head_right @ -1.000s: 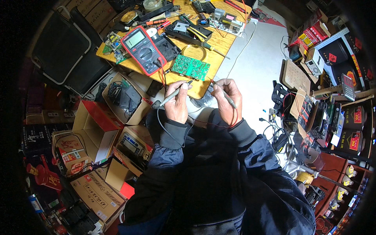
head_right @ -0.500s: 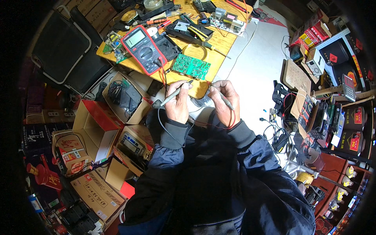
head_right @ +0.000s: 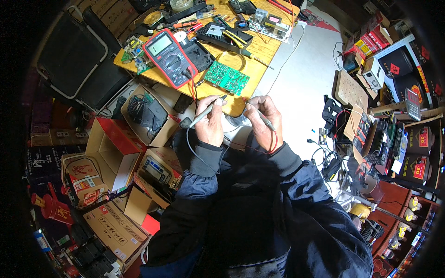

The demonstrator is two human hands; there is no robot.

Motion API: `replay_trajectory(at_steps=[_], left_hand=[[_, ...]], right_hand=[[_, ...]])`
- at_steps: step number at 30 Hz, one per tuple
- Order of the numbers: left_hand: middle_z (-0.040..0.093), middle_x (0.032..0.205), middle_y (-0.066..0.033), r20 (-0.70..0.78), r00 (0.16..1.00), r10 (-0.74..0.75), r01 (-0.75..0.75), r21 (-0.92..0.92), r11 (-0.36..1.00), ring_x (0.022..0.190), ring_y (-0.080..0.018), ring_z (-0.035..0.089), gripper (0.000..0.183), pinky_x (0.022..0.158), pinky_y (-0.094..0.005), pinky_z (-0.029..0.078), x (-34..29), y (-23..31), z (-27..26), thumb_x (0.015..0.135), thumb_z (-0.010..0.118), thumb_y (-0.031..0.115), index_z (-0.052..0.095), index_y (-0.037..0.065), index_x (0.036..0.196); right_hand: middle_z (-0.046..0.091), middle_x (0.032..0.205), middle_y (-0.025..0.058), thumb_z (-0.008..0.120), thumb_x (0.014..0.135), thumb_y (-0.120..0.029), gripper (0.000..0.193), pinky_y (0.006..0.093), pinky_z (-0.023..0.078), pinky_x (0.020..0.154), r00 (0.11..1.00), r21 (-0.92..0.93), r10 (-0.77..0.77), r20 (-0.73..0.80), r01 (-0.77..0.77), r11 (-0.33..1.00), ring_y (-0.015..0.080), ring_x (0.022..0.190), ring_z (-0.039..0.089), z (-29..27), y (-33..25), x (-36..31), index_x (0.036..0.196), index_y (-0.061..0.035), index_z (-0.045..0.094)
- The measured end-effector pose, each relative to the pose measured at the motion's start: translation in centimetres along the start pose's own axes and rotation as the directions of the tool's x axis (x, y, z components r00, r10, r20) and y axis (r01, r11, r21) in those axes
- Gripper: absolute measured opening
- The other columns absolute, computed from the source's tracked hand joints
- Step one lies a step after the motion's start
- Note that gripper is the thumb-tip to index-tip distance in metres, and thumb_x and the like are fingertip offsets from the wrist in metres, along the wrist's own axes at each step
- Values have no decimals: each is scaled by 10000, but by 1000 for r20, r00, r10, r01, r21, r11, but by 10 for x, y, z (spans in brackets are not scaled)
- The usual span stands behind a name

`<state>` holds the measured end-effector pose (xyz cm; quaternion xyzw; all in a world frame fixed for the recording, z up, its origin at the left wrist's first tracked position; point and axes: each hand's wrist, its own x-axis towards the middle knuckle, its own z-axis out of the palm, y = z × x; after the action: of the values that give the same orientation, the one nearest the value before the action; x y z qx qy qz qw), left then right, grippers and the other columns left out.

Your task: The person holds a green circuit board, flips it over, and places it on a cluttered workbench. They then use a multimeter to probe various points on the board, reading the display between measurements.

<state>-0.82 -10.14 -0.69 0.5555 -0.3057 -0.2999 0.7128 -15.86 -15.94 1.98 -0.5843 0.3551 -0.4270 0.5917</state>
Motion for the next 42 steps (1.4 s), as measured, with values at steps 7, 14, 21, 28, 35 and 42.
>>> replay_trajectory(at_steps=[7,14,21,28,35,42], left_hand=[[707,1084,-98,-29,999,-16,15,-62,998,1038,-155,682,174,939,-302,529,0,-4,2,1088,617,110,634,-19,1203],[706,1081,-90,-22,1000,1,-3,-90,996,1012,-152,678,209,947,-306,532,5,3,1,1082,653,141,662,-19,1216],[720,1101,-83,-22,1000,19,-20,-44,999,923,-146,671,296,850,-288,562,26,6,13,1058,718,194,712,-30,1251],[704,1156,-120,-3,999,42,-42,-5,999,1004,-193,701,321,909,-332,585,30,1,12,1063,699,164,692,-86,1265],[688,1220,-157,-8,1000,13,-13,-14,1000,1078,-226,690,379,1003,-361,590,32,-3,5,1084,670,218,658,-87,1310],[680,1223,-151,-7,992,-127,124,-175,977,1082,-217,669,385,1023,-394,587,29,8,1,1094,655,220,644,-81,1333]], right_hand=[[657,983,43,629,1069,-67,86,288,557,847,1000,13,21,12,-21,1000,111,887,662,1,2,-2,1123,-3,612],[674,939,53,673,1055,-96,123,272,536,794,992,5,-94,-90,94,996,109,847,648,-19,-9,11,1087,10,619],[694,1003,78,662,1066,-91,154,285,543,871,986,30,-102,-135,107,994,129,928,669,-16,-8,27,1158,22,613],[685,1252,154,639,1092,-135,362,334,545,1011,992,29,-69,-108,72,997,217,1147,698,-15,2,47,1387,39,521],[695,1275,152,622,1089,-113,362,362,541,1037,995,153,-49,-91,62,986,230,1170,690,-1,1,51,1406,30,520],[686,1295,155,610,1089,-94,355,368,547,1036,995,231,-15,-97,37,972,224,1127,693,6,-1,46,1408,35,522]])
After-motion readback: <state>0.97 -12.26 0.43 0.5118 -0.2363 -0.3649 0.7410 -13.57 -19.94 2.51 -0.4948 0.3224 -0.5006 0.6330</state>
